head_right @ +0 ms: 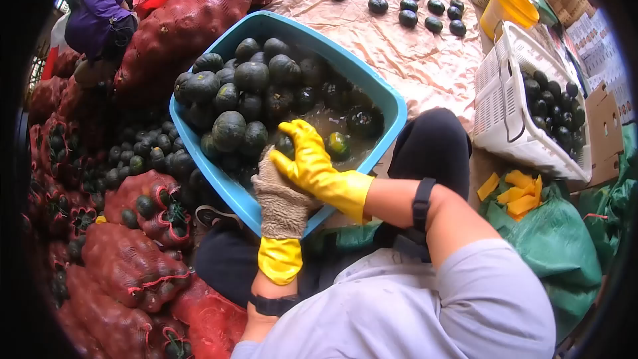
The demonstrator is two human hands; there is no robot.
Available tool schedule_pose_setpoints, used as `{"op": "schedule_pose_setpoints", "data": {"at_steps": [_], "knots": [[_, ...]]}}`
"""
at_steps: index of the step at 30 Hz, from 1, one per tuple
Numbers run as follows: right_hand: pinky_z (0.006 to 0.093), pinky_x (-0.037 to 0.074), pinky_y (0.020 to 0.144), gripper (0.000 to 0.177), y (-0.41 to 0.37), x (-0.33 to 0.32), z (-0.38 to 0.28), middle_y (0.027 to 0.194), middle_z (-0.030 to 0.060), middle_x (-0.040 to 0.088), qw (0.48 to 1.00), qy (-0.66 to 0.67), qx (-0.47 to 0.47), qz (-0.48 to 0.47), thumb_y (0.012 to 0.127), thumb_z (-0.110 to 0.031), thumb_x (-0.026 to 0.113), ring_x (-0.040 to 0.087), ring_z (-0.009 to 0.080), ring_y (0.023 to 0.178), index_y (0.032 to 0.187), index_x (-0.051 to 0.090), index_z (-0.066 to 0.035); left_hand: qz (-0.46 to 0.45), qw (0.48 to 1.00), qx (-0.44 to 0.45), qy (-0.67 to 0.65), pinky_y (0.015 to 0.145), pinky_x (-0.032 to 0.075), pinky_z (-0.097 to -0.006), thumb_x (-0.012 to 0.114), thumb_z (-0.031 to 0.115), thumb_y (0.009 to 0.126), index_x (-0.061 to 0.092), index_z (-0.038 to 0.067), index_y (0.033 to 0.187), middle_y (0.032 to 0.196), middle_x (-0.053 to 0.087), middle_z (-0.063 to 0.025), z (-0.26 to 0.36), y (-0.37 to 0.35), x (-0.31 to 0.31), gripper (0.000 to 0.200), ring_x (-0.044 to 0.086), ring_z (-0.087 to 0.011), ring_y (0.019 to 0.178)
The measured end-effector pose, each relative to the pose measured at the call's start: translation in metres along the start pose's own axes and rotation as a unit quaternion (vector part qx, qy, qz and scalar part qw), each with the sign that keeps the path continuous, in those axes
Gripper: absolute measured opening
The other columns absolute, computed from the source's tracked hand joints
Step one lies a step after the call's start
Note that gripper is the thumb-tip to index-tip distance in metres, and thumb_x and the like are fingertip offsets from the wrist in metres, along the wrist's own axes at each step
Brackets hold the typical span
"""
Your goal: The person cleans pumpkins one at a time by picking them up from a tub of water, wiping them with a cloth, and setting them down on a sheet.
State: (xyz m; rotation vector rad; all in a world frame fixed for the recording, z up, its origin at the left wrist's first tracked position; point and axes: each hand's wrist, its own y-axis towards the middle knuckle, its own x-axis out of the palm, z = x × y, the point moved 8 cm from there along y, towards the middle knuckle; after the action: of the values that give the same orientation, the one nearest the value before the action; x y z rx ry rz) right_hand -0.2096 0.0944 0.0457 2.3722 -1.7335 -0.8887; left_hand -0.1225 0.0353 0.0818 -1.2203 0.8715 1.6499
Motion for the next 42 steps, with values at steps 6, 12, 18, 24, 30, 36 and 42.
{"op": "schedule_pose_setpoints", "data": {"at_steps": [6,12,18,24,30,36,42], "knots": [[0.0475,0.049,0.114,0.051,0.007,-0.005,-0.027,0.14,0.0205,0.068,0.936,0.148,0.033,-0.317,0.098,-0.027,0.08,0.063,0.0408,0.134,0.143,0.066,-0.007,0.169,0.973,0.054,-0.149,0.105,0.056,-0.0434,0.082,0.027,0.093,0.054,0.009,0.145,0.137,0.066,-0.0153,-0.003,-0.005,-0.038,0.062,0.069,-0.0332,0.126],[0.0487,0.055,0.098,0.035,-0.016,-0.013,-0.065,0.121,0.0218,0.072,0.969,0.113,-0.145,-0.165,0.094,-0.01,0.079,0.069,0.0421,0.108,0.129,0.072,-0.004,0.133,0.979,0.096,-0.12,0.083,0.054,-0.0498,0.086,0.029,0.08,0.071,0.014,0.118,0.109,0.069,-0.0124,-0.02,0.0,-0.034,0.044,0.069,-0.0381,0.097],[0.0325,0.05,0.11,0.047,-0.029,0.018,-0.007,0.135,0.0078,0.069,0.81,0.494,0.297,-0.108,0.111,-0.018,0.065,0.063,0.0151,0.124,0.157,0.056,-0.01,0.24,0.965,0.038,-0.099,0.09,0.057,-0.0479,0.091,0.039,0.069,0.07,0.012,0.123,0.117,0.071,-0.0096,-0.025,-0.008,-0.019,0.064,0.072,-0.038,0.105],[0.0471,0.049,0.114,0.074,0.003,-0.021,-0.062,0.144,0.0219,0.062,0.913,0.041,-0.01,-0.407,0.089,-0.021,0.089,0.062,0.0435,0.132,0.155,0.056,-0.016,0.158,0.951,0.05,-0.262,0.091,0.058,-0.0443,0.091,0.028,0.075,0.071,0.008,0.12,0.11,0.076,-0.0133,-0.02,0.001,-0.051,0.053,0.075,-0.035,0.102],[0.0419,0.048,0.117,0.06,-0.002,-0.016,-0.046,0.15,0.0191,0.061,0.868,0.133,0.177,-0.445,0.096,-0.036,0.081,0.061,0.0345,0.14,0.148,0.061,-0.014,0.124,0.939,0.04,-0.317,0.108,0.046,-0.0476,0.097,0.04,0.062,0.07,0.016,0.124,0.124,0.071,-0.008,-0.041,-0.013,-0.014,0.071,0.065,-0.0287,0.122],[0.0405,0.051,0.114,0.058,-0.034,0.017,0.02,0.139,0.0176,0.067,0.91,0.285,0.154,-0.259,0.097,-0.012,0.08,0.064,0.027,0.134,0.15,0.058,-0.004,0.145,0.973,-0.046,-0.175,0.103,0.05,-0.0526,0.086,0.034,0.07,0.069,0.017,0.123,0.121,0.069,-0.009,-0.026,-0.005,-0.015,0.057,0.065,-0.036,0.119],[0.0428,0.047,0.117,0.069,-0.004,-0.019,-0.052,0.144,0.0171,0.063,0.933,0.084,-0.055,-0.346,0.087,-0.02,0.087,0.061,0.0347,0.136,0.15,0.059,-0.013,0.188,0.93,0.044,-0.311,0.096,0.058,-0.0427,0.095,0.029,0.068,0.074,0.01,0.115,0.111,0.076,-0.0136,-0.03,-0.001,-0.04,0.056,0.074,-0.0355,0.106]]}}
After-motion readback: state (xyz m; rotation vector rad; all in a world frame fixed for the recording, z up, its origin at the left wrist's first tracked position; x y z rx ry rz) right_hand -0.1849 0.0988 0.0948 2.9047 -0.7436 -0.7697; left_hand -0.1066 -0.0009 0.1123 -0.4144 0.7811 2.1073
